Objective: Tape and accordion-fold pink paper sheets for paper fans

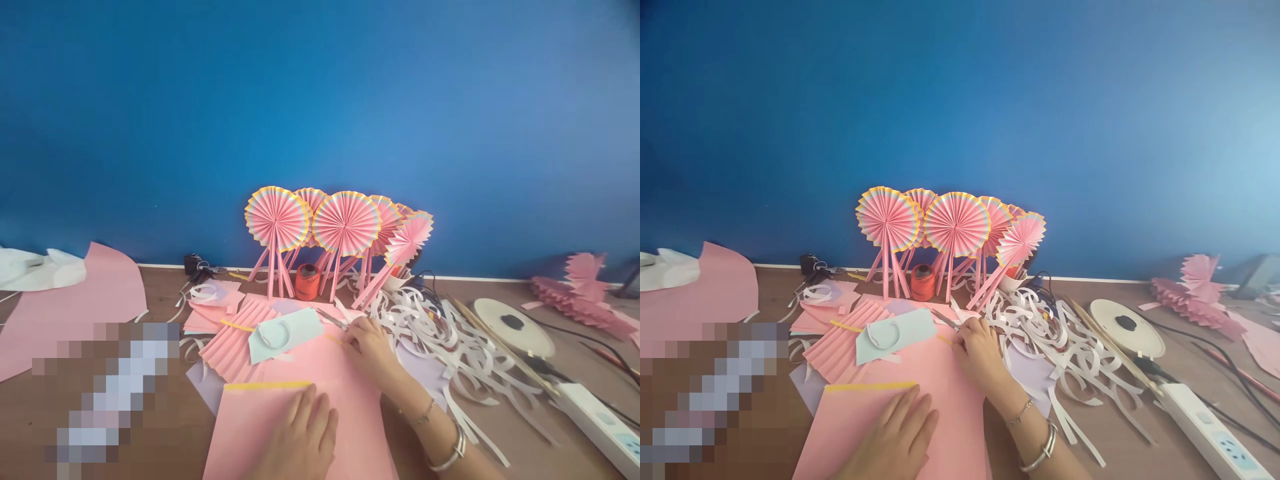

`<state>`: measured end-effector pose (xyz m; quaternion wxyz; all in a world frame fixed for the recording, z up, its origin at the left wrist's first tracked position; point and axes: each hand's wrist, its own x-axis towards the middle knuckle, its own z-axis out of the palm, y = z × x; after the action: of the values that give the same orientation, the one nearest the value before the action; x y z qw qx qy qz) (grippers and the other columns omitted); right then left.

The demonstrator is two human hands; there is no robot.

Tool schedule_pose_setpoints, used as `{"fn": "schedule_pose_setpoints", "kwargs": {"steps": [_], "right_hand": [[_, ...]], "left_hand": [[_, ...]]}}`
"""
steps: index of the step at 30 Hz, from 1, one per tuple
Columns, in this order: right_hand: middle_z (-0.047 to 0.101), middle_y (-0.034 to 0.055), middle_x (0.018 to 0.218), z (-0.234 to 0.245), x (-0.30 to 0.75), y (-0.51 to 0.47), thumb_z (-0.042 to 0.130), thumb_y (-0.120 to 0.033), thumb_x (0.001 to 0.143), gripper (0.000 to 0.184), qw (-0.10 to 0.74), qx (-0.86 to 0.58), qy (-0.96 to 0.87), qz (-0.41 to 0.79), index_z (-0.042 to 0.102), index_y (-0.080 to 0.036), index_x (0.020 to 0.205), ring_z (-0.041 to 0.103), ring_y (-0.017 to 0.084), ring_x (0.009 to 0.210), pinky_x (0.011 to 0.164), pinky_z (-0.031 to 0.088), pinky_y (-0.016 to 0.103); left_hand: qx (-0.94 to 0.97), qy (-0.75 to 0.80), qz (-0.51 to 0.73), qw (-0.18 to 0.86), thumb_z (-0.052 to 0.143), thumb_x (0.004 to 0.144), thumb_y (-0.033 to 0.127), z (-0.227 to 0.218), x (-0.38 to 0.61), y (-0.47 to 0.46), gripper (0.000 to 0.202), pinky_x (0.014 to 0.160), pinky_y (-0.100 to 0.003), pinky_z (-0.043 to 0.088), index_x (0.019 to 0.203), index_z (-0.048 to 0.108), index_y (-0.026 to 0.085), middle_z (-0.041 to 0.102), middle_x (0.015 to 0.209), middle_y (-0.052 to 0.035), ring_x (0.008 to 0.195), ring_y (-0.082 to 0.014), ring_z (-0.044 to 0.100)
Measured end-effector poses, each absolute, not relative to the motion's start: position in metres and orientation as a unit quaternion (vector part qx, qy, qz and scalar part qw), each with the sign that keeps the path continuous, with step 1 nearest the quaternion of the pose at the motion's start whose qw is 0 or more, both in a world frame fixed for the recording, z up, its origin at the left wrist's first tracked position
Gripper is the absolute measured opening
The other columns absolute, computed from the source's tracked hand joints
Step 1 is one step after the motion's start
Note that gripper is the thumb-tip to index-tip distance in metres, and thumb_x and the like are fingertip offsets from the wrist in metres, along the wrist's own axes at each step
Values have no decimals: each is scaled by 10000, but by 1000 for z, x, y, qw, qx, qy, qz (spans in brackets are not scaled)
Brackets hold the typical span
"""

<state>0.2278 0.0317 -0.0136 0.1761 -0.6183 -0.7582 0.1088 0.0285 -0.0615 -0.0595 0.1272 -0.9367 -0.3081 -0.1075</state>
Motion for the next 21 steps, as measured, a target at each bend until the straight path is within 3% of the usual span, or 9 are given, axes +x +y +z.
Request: {"fn": "schedule_pose_setpoints", "kwargs": {"steps": [4, 9, 16, 21], "right_hand": [[627, 27, 777, -7, 230, 24, 501, -176, 796, 140, 197, -604, -754, 167, 627, -190, 736, 542, 184, 773, 721, 384, 300], [604, -9, 687, 0, 224, 8, 456, -229, 822, 185, 211, -553, -707, 387, 612, -182, 736, 521, 138, 644, 603, 384, 245], [626, 12, 821, -5, 211, -4, 461, -193, 824, 161, 212, -529, -681, 460, 615, -182, 870, 540, 152, 749, 677, 404, 262], [549, -16, 734, -8, 214, -1, 498, -183, 812, 127, 205, -517, -659, 507, 588, -176, 903, 483, 131, 679, 644, 379, 253]], "left_hand": [[-928, -309, -127, 165, 467, 926, 294, -49, 22, -62, 313, 866, -404, 371, 1193, 575, 172, 674, 1137, -59, 1038, -277, 595], [-920, -318, -145, 178, 468, 918, 320, -41, 22, -62, 300, 850, -442, 374, 1154, 596, 187, 690, 1119, -24, 1004, -310, 616], [-914, -325, -151, 189, 462, 915, 330, -45, 21, -63, 306, 868, -446, 376, 1159, 592, 201, 671, 1142, -11, 1017, -319, 607], [-911, -341, -147, 177, 467, 915, 351, -54, 22, -65, 325, 945, -438, 330, 1195, 563, 216, 640, 1142, -59, 1072, -295, 574]]}}
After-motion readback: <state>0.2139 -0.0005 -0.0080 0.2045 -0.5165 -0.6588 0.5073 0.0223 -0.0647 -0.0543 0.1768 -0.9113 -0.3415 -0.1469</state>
